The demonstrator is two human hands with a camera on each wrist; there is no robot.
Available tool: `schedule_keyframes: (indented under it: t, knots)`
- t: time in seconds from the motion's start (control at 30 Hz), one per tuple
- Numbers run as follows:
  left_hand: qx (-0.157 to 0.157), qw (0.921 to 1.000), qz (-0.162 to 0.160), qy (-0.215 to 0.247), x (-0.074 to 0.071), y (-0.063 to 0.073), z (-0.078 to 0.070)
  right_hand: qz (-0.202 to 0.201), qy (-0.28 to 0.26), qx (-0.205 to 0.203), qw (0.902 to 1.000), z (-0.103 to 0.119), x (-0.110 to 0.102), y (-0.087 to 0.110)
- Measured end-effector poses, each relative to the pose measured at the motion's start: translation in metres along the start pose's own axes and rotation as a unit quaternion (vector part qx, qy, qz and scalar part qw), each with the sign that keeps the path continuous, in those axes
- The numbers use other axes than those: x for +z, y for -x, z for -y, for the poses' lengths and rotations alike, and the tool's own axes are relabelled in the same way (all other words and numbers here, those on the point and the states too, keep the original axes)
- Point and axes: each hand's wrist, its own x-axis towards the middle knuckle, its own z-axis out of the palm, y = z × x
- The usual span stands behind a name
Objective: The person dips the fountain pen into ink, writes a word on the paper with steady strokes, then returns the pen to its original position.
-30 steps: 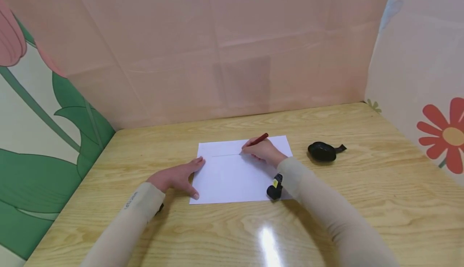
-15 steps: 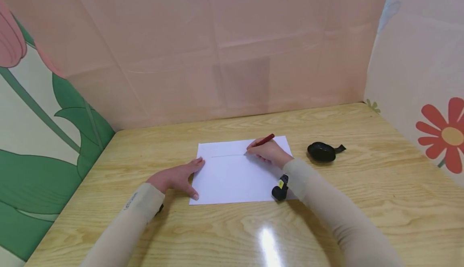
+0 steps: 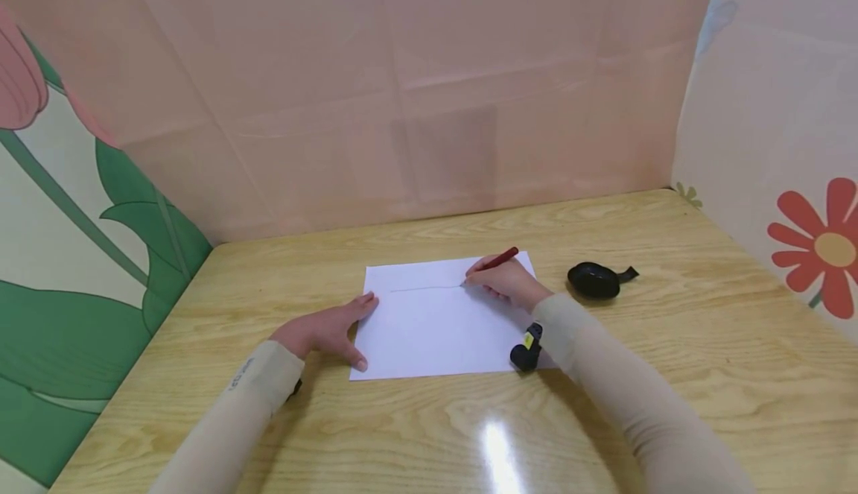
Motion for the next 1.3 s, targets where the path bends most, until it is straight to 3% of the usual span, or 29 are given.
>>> schedule_keyframes:
  t: [0.4,0.53,0.73,1.0,1.3]
  knots:
    - [-0.005,0.9997,0.001,0.022,0.0,0.0,0.001,-0.012,-0.026,0.021,0.9994,-0.004,-0.007,0.005]
    - [-0.001,0.9996,0.001,0.03,-0.001,0.002,0.0,-0.012,-0.021,0.009,0.9997,-0.007,-0.01,0.007]
    - [0.003,0.9997,0.001,0.025,0.0,0.001,0.001,-0.013,-0.027,0.002,0.9996,-0.01,-0.014,0.01]
    - [0.0,0.9999,0.0,0.013,0.001,0.001,0.0,-0.027,-0.04,0.029,0.9984,-0.015,-0.02,0.01]
    - [0.001,0.9998,0.003,0.017,0.0,0.002,0.0,-0.033,-0.053,0.016,0.9979,-0.019,-0.023,0.011]
